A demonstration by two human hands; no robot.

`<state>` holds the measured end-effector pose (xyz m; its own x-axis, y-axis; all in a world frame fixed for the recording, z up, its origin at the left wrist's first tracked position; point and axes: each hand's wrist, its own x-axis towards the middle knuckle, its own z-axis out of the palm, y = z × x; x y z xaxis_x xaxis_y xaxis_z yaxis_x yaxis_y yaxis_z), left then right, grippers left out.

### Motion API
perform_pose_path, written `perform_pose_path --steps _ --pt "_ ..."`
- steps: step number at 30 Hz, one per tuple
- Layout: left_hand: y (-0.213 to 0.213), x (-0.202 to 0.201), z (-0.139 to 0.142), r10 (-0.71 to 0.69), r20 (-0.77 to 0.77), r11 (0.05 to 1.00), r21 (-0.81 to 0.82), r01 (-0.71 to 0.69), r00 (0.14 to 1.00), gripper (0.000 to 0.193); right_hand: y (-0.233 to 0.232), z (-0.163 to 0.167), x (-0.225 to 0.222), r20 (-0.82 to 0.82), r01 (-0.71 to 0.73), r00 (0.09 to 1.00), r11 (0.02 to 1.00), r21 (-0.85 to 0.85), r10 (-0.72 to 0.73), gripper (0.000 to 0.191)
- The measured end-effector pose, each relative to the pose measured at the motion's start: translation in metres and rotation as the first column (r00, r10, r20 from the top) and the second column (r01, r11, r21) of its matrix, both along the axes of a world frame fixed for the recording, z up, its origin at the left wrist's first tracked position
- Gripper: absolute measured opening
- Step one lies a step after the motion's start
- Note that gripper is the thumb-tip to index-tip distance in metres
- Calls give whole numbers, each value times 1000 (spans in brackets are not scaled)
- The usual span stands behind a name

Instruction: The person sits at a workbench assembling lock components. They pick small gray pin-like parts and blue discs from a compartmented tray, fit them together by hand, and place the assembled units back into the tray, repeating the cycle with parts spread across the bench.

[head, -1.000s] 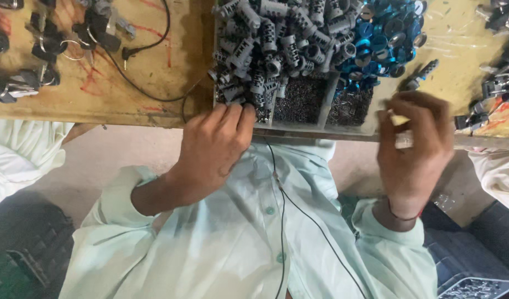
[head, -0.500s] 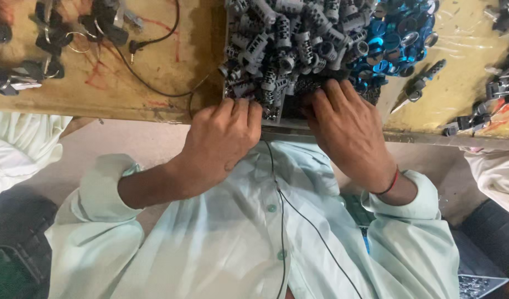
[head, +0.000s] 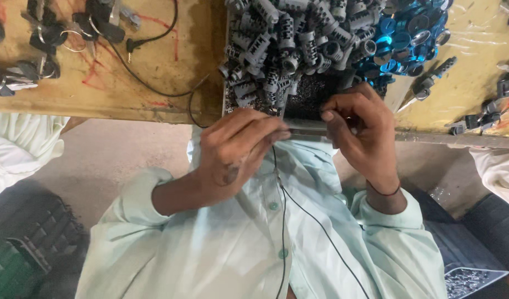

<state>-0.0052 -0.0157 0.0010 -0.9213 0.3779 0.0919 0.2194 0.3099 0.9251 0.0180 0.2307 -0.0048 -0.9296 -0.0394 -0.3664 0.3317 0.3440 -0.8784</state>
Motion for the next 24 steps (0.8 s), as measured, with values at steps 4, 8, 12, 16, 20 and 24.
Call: perform_pose_path --steps 4,8,12,16,20,24 --pt "22 4 -12 -116 396 916 397 -56 911 14 5 -3 7 79 85 995 945 -315 -63 8" --pt "33 5 -19 -116 464 909 406 -94 878 17 11 -3 10 143 164 983 892 -421 -114 4" --pt "38 2 -18 -113 412 890 447 -92 904 18 9 -3 14 192 165 979 844 -511 -75 8" --pt "38 0 -20 -134 318 889 457 -28 938 21 6 0 15 144 124 988 845 -520 -56 10" --pt "35 -1 -23 -196 255 892 447 65 947 24 8 6 14 154 97 988 873 -479 -26 9" --pt "32 -3 -16 -182 180 917 386 101 967 31 2 14 16 57 42 998 942 -332 -24 12"
